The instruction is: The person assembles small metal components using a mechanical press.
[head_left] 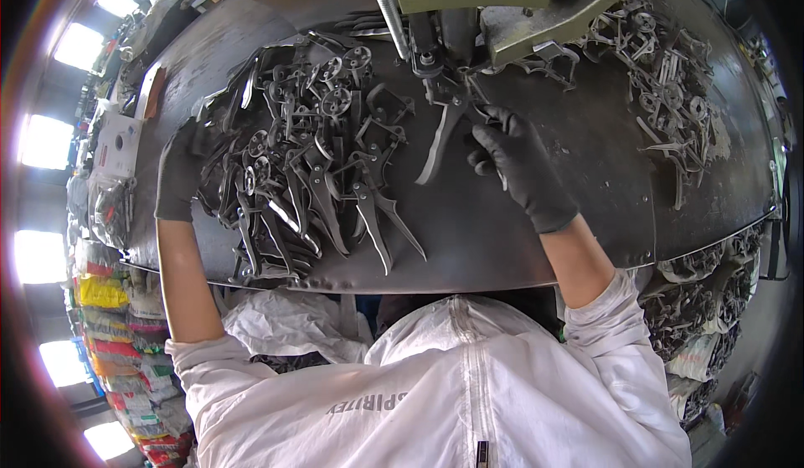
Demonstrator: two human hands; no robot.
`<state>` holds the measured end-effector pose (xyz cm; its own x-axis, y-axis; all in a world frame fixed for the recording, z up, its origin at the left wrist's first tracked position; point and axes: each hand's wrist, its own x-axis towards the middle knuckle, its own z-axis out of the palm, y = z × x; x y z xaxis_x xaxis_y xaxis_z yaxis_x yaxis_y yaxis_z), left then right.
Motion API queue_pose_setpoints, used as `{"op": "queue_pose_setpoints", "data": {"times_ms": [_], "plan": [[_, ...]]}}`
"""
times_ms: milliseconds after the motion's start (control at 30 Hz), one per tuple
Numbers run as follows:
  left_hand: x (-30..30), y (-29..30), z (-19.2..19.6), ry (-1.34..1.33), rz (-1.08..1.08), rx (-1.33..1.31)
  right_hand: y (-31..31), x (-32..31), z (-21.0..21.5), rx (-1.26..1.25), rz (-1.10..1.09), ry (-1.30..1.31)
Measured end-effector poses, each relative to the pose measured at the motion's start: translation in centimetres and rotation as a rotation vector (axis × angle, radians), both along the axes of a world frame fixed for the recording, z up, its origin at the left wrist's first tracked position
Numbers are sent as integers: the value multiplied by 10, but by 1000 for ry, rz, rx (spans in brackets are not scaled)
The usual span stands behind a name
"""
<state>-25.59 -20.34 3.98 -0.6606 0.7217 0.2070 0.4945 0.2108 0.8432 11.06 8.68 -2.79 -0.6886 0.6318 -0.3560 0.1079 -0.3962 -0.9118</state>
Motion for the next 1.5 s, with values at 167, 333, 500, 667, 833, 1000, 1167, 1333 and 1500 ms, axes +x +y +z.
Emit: {"op": "queue_pose_setpoints", "data": {"times_ms": [167, 333, 500, 667, 833, 1000, 1167, 1333, 1500], "plan": [[156, 104, 40, -588, -133, -139, -15, -11, 7, 51, -126, 117], [222, 155, -10, -773, -596, -181, 28, -51, -15, 1515, -127, -294], [227, 179, -65, -189, -405, -456, 59, -84, 5, 1339, -69, -508], [204, 184, -66, -96, -229, -454, 94, -47, -25, 2033, -175, -338], [212, 181, -47, -467, -311, -176, 56, -8, 27, 929, -157, -168], [215, 200, -41, -499, -362, -209, 32, 0, 32, 159, 40, 67], [196, 204, -42, -85, -573, -72, 20, -4, 34, 207, -9, 88], [209, 210, -29, -463, -515, -138, 23, -8, 34, 269, 19, 21], [182, 214, -87, -88, -522, -314, 20, -13, 18, 314, 99, -48]]}}
